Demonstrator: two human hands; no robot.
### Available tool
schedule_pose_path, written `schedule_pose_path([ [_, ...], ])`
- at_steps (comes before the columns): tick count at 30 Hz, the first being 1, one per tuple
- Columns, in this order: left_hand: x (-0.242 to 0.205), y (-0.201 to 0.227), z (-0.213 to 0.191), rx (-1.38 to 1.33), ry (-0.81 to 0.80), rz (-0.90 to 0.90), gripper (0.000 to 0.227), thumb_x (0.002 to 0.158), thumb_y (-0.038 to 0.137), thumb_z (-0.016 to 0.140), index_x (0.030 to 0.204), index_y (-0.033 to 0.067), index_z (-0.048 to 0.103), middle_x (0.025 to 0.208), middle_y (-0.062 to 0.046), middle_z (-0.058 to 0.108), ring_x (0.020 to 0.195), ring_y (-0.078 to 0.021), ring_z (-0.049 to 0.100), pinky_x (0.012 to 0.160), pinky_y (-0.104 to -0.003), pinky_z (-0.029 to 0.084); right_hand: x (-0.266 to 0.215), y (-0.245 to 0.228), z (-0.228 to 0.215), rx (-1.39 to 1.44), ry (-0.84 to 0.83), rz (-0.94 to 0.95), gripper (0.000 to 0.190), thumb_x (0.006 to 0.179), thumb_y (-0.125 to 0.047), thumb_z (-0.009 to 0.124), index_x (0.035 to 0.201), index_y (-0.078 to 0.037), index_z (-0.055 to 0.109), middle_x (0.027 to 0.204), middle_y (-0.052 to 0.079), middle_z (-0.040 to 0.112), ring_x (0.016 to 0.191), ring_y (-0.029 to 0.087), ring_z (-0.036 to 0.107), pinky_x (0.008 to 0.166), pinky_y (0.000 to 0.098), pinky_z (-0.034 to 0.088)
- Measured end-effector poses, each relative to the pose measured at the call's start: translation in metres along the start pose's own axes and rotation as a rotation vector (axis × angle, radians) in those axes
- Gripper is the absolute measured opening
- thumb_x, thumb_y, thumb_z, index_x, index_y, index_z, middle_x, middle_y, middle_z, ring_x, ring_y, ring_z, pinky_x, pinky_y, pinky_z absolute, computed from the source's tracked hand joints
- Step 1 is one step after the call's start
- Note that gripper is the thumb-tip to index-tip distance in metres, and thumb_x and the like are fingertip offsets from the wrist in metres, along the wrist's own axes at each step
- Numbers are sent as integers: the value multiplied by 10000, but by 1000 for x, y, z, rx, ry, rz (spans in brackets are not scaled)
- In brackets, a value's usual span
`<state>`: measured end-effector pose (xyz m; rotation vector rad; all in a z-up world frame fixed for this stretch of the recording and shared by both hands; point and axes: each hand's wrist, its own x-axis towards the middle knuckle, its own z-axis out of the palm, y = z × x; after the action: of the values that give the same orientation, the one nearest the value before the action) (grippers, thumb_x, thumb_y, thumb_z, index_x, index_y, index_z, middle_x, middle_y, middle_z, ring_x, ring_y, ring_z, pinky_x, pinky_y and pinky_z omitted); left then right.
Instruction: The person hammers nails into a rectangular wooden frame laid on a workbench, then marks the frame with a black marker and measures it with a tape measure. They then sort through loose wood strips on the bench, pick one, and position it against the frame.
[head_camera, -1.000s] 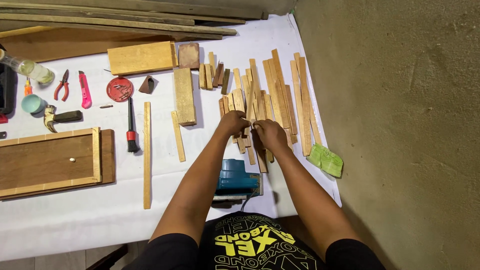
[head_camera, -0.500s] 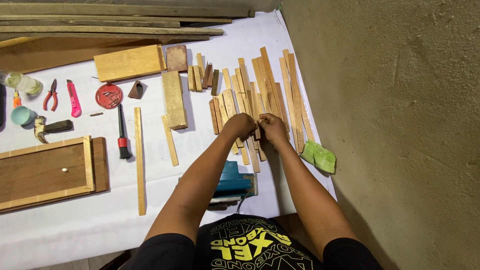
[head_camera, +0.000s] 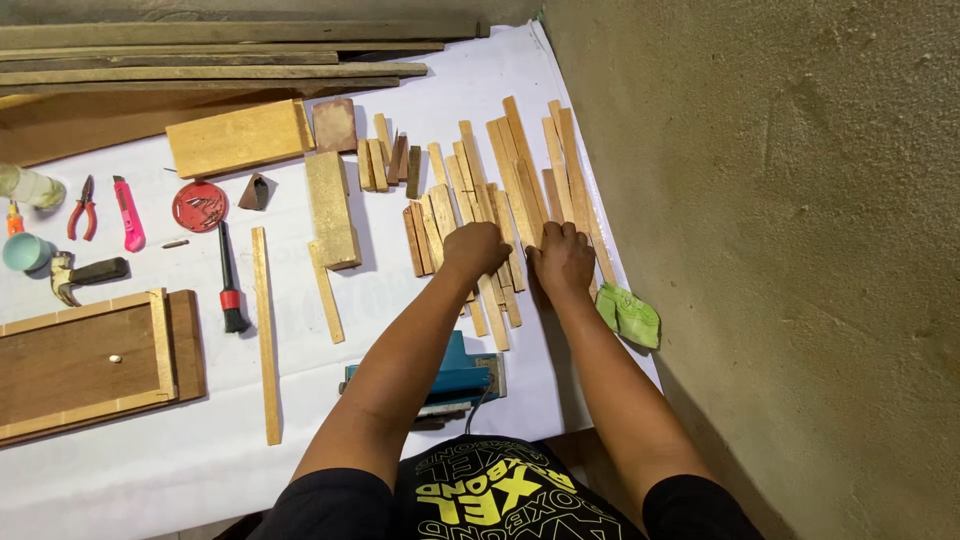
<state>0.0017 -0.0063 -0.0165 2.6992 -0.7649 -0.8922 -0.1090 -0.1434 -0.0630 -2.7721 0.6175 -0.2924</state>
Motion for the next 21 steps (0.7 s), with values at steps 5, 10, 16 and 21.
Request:
schedule_pose_path([
  [5,-6,13,0,-151,49,39,325,910,402,672,904,98,789,784,-126,751,793,-311,730,729,-467,578,0,11,18,36,28,18,320,832,-237,821,1097,-90,715,1020,128,705,966,364,669,807,499,543],
  [10,11,6,16,-487,222,8,481,917,411,722,1262,81,671,743,-170,773,733,-268,751,740,-420,567,10,43,71,482,94,137,254,927,-186,768,1152,-68,760,1054,125,758,943,293,725,822,402,575],
  [16,47,-17,35,-1288,38,60,522,961,321,693,1431,118,587,1162,-74,720,974,-161,694,782,-313,606,20,18,32,1416,-269,424,276,974,-143,690,1226,-31,700,971,3,714,797,82,644,693,254,549],
  [21,25,-16,13,-1427,-38,88,540,963,318,676,1462,141,572,1219,-3,715,1052,-159,637,842,-315,532,22,11,21,1543,-283,434,165,971,-125,704,1122,-60,701,920,-5,693,777,95,648,689,268,575],
])
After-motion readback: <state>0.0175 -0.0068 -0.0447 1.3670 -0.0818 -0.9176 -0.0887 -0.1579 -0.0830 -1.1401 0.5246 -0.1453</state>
